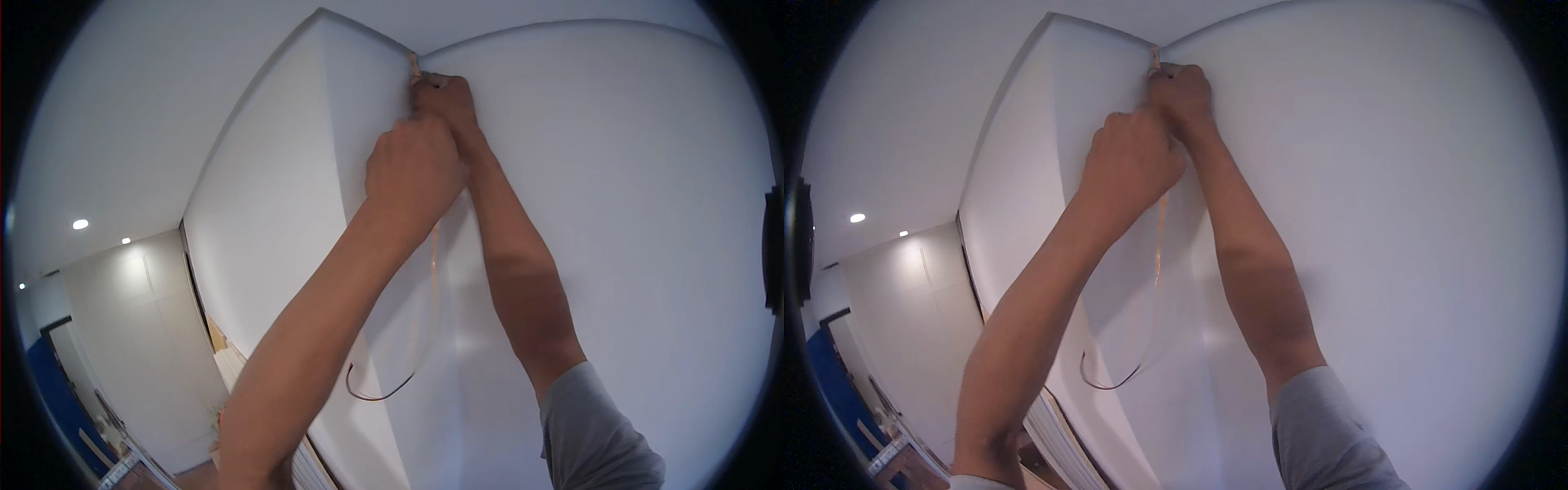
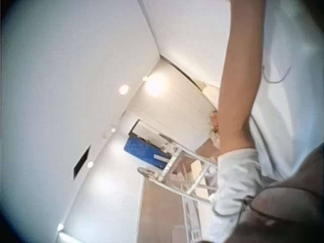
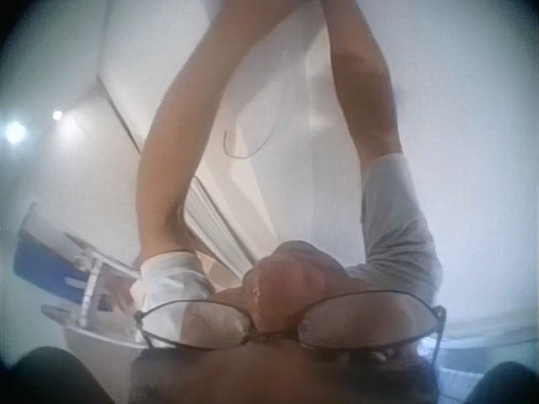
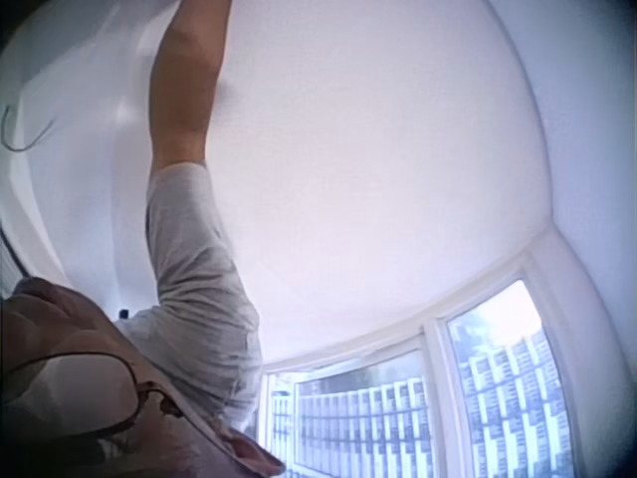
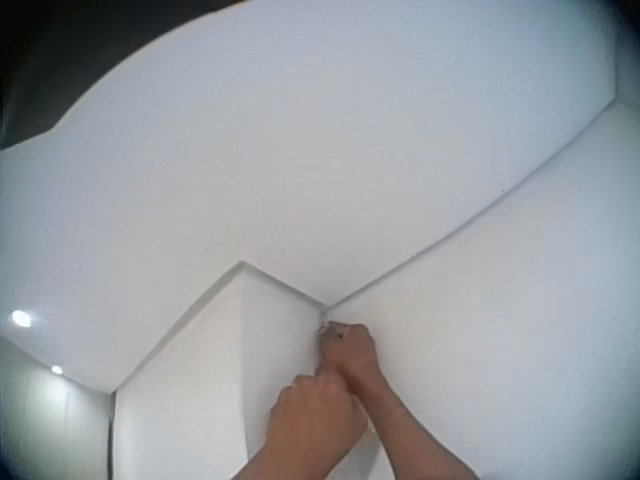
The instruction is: The recorder is installing an LED strip into a ceiling cove.
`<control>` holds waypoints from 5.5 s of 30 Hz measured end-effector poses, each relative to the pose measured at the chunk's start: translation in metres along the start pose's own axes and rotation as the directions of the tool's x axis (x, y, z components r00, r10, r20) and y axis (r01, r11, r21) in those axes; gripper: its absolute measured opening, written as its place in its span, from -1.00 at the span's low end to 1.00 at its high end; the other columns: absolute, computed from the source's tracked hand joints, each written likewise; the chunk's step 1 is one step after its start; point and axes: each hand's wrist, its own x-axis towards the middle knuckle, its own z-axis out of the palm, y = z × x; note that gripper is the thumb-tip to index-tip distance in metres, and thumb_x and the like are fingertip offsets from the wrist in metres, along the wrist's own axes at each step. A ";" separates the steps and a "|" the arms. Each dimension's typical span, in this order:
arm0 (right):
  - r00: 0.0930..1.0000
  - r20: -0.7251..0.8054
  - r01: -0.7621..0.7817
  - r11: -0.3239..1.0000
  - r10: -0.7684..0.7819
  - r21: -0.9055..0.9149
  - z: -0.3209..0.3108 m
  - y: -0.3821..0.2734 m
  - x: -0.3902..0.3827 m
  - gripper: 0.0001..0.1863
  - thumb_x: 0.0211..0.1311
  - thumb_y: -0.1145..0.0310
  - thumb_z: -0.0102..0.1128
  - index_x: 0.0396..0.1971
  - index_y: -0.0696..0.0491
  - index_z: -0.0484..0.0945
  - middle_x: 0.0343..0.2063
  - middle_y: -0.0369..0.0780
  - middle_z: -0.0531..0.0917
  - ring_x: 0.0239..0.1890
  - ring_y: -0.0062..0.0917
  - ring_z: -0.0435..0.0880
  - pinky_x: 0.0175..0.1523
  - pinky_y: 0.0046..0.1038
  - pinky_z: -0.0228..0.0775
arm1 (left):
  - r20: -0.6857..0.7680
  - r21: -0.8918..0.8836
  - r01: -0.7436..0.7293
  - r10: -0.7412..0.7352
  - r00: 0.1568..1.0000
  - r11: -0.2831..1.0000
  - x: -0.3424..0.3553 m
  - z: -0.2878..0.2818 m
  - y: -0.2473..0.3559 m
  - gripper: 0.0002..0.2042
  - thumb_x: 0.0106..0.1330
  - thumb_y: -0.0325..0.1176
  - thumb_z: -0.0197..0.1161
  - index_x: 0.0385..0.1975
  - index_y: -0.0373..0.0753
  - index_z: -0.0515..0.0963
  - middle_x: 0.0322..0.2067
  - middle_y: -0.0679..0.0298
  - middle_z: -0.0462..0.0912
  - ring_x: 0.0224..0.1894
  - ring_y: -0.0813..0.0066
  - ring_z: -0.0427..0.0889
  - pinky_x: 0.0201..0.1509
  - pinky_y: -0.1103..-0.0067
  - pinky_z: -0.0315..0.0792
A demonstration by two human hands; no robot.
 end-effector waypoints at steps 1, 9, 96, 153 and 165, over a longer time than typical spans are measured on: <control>1.000 0.004 0.025 0.999 -0.025 -0.020 -0.003 -0.003 0.002 -0.64 0.24 0.17 0.15 -0.23 0.15 0.74 -0.31 0.09 0.74 -0.21 -0.03 0.73 -0.02 -0.17 0.55 | -0.049 -0.147 0.057 -0.065 0.997 0.988 0.006 0.001 -0.002 -0.77 0.13 -0.43 0.17 -0.33 -0.51 0.57 -0.41 -0.22 0.65 -0.30 -0.09 0.71 -0.18 0.17 0.60; 0.964 0.266 0.090 0.902 0.028 -0.422 -0.033 -0.046 0.007 -0.62 0.21 0.11 0.26 -0.31 0.18 0.74 -0.56 -0.17 0.65 -0.48 -0.44 0.61 -0.28 -0.35 0.45 | 0.093 -0.925 0.300 -0.629 0.772 0.232 0.040 0.084 0.000 -0.67 0.29 -0.42 0.04 -0.11 -0.57 0.56 -0.32 -0.08 0.67 -0.39 0.25 0.63 -0.28 0.37 0.51; 0.774 0.614 -0.571 0.594 0.159 0.567 -0.022 -0.034 0.030 -0.75 0.48 0.54 -0.19 0.09 0.09 0.27 -0.30 -0.14 0.50 -0.52 -0.66 0.47 -0.41 -0.53 0.43 | -0.529 0.131 0.377 -0.257 0.809 0.917 0.071 -0.110 -0.072 -0.69 0.30 -0.15 0.27 -0.32 -0.34 0.68 -0.26 -0.05 0.73 -0.14 -0.08 0.71 0.00 0.27 0.56; 0.766 0.355 -0.625 -0.495 -0.536 0.603 0.064 0.015 -0.007 -0.80 0.59 0.31 -0.17 0.00 0.11 0.33 -0.11 -0.13 0.57 -0.27 -0.46 0.70 0.15 -0.18 0.53 | -0.386 -0.742 -0.056 -0.358 0.850 0.668 0.049 -0.094 -0.129 -0.79 0.31 -0.43 0.38 -0.21 -0.46 0.60 -0.48 0.27 0.62 -0.53 0.59 0.50 -0.49 0.63 0.35; 0.771 0.360 -0.611 -0.452 -0.526 0.650 0.063 0.006 0.000 -0.78 0.60 0.26 -0.18 0.04 0.08 0.28 -0.11 -0.10 0.54 -0.32 -0.47 0.69 0.11 -0.17 0.55 | -0.160 -0.918 -0.009 -0.350 0.923 0.396 0.049 -0.115 -0.143 -0.87 0.42 -0.44 0.25 -0.16 -0.36 0.59 -0.34 0.22 0.66 -0.39 0.51 0.57 -0.31 0.57 0.43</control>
